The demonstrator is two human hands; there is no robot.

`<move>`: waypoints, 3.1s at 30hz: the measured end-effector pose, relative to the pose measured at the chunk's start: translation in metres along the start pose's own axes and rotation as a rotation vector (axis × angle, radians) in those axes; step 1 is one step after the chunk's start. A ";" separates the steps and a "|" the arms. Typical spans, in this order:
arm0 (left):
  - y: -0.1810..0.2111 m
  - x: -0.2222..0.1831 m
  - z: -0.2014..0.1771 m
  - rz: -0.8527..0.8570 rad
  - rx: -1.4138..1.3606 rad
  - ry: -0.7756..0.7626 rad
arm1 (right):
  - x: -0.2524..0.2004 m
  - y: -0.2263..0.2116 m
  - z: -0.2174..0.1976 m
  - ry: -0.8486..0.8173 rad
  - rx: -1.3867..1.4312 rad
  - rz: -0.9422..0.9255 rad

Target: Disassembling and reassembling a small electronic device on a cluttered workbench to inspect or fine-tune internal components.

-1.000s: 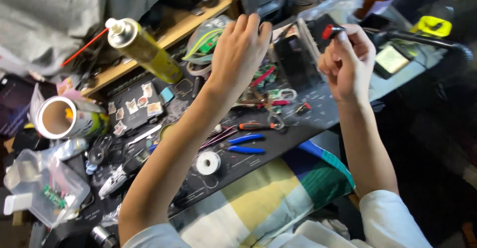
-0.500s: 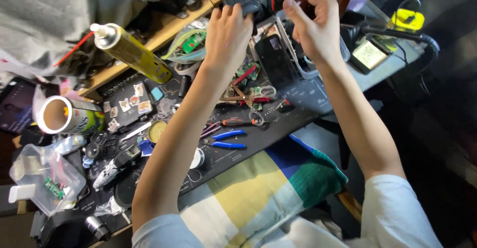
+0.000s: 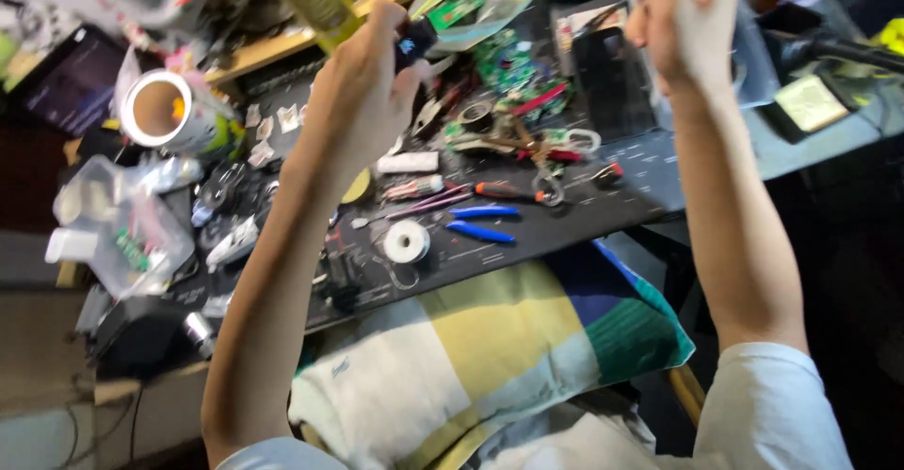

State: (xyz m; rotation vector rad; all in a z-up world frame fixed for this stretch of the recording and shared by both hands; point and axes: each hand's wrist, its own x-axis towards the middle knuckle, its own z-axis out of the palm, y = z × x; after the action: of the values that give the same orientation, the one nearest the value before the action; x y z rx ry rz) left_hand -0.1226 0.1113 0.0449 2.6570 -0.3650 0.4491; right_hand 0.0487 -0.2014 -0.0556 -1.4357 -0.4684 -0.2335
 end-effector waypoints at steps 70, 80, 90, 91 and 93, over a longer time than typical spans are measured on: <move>-0.159 -0.174 0.007 -0.328 -0.321 0.457 | 0.032 0.028 -0.032 -0.559 -1.506 -0.613; -0.160 -0.177 0.008 -0.262 -0.294 0.467 | 0.019 0.044 -0.040 -0.550 -1.576 -0.671; -0.160 -0.172 0.010 -0.261 -0.316 0.442 | 0.021 0.049 -0.040 -0.535 -1.510 -0.604; -0.160 -0.172 0.010 -0.261 -0.314 0.447 | 0.022 0.048 -0.039 -0.534 -1.509 -0.609; -0.160 -0.173 0.010 -0.282 -0.312 0.445 | 0.020 0.048 -0.038 -0.563 -1.515 -0.564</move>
State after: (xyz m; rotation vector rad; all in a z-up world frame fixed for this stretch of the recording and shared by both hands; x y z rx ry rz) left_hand -0.2267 0.2791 -0.0836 2.1826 0.0721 0.7949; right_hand 0.0934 -0.2298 -0.0916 -2.8443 -1.3197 -0.7385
